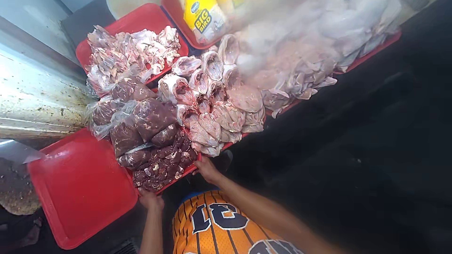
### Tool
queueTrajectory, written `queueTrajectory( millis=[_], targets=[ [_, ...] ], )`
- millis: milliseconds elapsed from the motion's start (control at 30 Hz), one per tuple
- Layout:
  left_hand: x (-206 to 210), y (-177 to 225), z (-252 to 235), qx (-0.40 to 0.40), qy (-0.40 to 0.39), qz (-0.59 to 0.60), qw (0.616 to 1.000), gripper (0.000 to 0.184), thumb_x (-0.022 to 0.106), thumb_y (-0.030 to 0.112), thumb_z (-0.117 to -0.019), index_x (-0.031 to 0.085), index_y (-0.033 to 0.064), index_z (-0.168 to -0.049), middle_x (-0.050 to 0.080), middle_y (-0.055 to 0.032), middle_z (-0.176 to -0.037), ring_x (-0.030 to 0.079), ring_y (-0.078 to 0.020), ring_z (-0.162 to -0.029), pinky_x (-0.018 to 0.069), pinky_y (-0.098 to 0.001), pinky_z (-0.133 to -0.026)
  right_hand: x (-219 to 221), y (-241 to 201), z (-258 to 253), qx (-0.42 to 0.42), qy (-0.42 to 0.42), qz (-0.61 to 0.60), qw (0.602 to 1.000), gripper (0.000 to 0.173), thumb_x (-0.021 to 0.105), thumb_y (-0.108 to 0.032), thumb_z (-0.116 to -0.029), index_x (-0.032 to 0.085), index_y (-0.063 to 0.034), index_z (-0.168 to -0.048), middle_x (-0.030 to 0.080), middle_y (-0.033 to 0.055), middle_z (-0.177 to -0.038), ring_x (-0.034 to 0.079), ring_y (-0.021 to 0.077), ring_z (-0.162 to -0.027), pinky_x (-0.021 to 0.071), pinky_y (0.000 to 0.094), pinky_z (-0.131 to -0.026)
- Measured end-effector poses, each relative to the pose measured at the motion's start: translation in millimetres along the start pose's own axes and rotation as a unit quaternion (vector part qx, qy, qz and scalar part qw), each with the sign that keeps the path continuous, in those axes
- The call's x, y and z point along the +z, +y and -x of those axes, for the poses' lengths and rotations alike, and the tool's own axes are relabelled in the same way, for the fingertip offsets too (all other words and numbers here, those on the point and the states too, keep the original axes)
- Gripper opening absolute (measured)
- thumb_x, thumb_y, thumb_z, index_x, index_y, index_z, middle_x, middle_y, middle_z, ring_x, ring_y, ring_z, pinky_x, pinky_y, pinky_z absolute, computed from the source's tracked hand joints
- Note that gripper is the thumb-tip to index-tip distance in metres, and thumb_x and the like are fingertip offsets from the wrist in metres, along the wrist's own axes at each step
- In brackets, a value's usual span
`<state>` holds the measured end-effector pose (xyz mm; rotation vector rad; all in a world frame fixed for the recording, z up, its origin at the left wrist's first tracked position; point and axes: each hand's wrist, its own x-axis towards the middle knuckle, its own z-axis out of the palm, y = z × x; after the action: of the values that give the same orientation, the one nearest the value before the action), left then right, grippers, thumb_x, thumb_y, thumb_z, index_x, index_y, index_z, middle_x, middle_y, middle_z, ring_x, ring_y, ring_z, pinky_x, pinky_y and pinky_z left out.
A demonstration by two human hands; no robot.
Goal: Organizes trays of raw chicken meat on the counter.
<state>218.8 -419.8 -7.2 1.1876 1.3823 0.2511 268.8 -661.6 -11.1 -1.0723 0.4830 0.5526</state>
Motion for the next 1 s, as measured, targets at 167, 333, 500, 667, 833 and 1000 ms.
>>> queueTrajectory(
  millis=[167, 333, 500, 667, 833, 1000],
  targets=[
    [5.8, -4.1, -0.3, 0.02, 0.012, 0.017, 1.0, 0.059, 0.029, 0.054, -0.1107, 0.044, 0.0103, -0.147, 0.06, -0.0182, -0.133, 0.064, -0.0305, -0.115, 0.0564, -0.0565, -0.091, 0.4, -2.5, 2.1, -0.02, 0.004, 0.005, 1.0, 0.02, 0.049, -0.004, -0.0976, 0.06, 0.0025, -0.113, 0.072, 0.0134, -0.094, 0.072, 0.0218, -0.073, 0.0619, 0.0363, -0.061],
    [3.8, -2.4, -1.5, 0.027, 0.016, 0.004, 0.999, 0.057, 0.029, 0.049, -0.1121, 0.046, 0.0068, -0.146, 0.06, -0.0186, -0.134, 0.063, -0.0284, -0.119, 0.0553, -0.0535, -0.097, -5.8, 10.3, 1.9, -0.008, -0.002, -0.019, 1.0, 0.024, 0.048, -0.004, -0.099, 0.058, 0.0039, -0.119, 0.072, 0.0155, -0.098, 0.072, 0.0235, -0.076, 0.0626, 0.0381, -0.064],
    [2.5, -1.5, -3.6, 0.028, 0.0, 0.009, 1.0, 0.054, 0.029, 0.046, -0.1128, 0.043, 0.0077, -0.147, 0.059, -0.0183, -0.134, 0.063, -0.0281, -0.117, 0.0557, -0.0524, -0.096, -7.9, 13.8, -3.0, -0.009, 0.005, -0.039, 0.999, 0.024, 0.047, -0.004, -0.1001, 0.057, 0.0043, -0.12, 0.072, 0.0169, -0.099, 0.072, 0.0256, -0.076, 0.0626, 0.0398, -0.064],
    [2.3, 6.0, 1.4, -0.015, -0.012, 0.033, 0.999, 0.05, 0.031, 0.046, -0.1126, 0.044, 0.0105, -0.146, 0.062, -0.0181, -0.129, 0.066, -0.0307, -0.111, 0.0576, -0.0557, -0.088, -5.2, 9.9, -1.6, -0.021, 0.015, -0.048, 0.999, 0.023, 0.045, -0.004, -0.1001, 0.057, 0.0048, -0.118, 0.071, 0.0175, -0.097, 0.072, 0.0254, -0.074, 0.0621, 0.0396, -0.063],
    [4.5, 2.3, -3.6, 0.001, 0.008, 0.007, 1.0, 0.048, 0.035, 0.037, -0.1134, 0.042, 0.0052, -0.149, 0.06, -0.0218, -0.132, 0.064, -0.0311, -0.115, 0.0565, -0.0534, -0.094, -6.6, 12.3, -0.6, 0.018, 0.027, -0.041, 0.999, 0.03, 0.044, -0.007, -0.1044, 0.05, 0.0055, -0.131, 0.07, 0.0221, -0.108, 0.074, 0.0332, -0.086, 0.0648, 0.0497, -0.072],
    [-5.4, 6.0, -10.5, -0.003, -0.026, 0.028, 0.999, 0.05, 0.039, 0.039, -0.1124, 0.043, 0.0067, -0.15, 0.061, -0.0212, -0.133, 0.065, -0.0311, -0.115, 0.0568, -0.0546, -0.093, -5.5, 5.4, 5.7, 0.039, 0.014, 0.003, 0.999, 0.028, 0.041, -0.014, -0.1099, 0.048, 0.0026, -0.131, 0.072, 0.022, -0.098, 0.074, 0.0324, -0.079, 0.0647, 0.0487, -0.071]
  ],
)
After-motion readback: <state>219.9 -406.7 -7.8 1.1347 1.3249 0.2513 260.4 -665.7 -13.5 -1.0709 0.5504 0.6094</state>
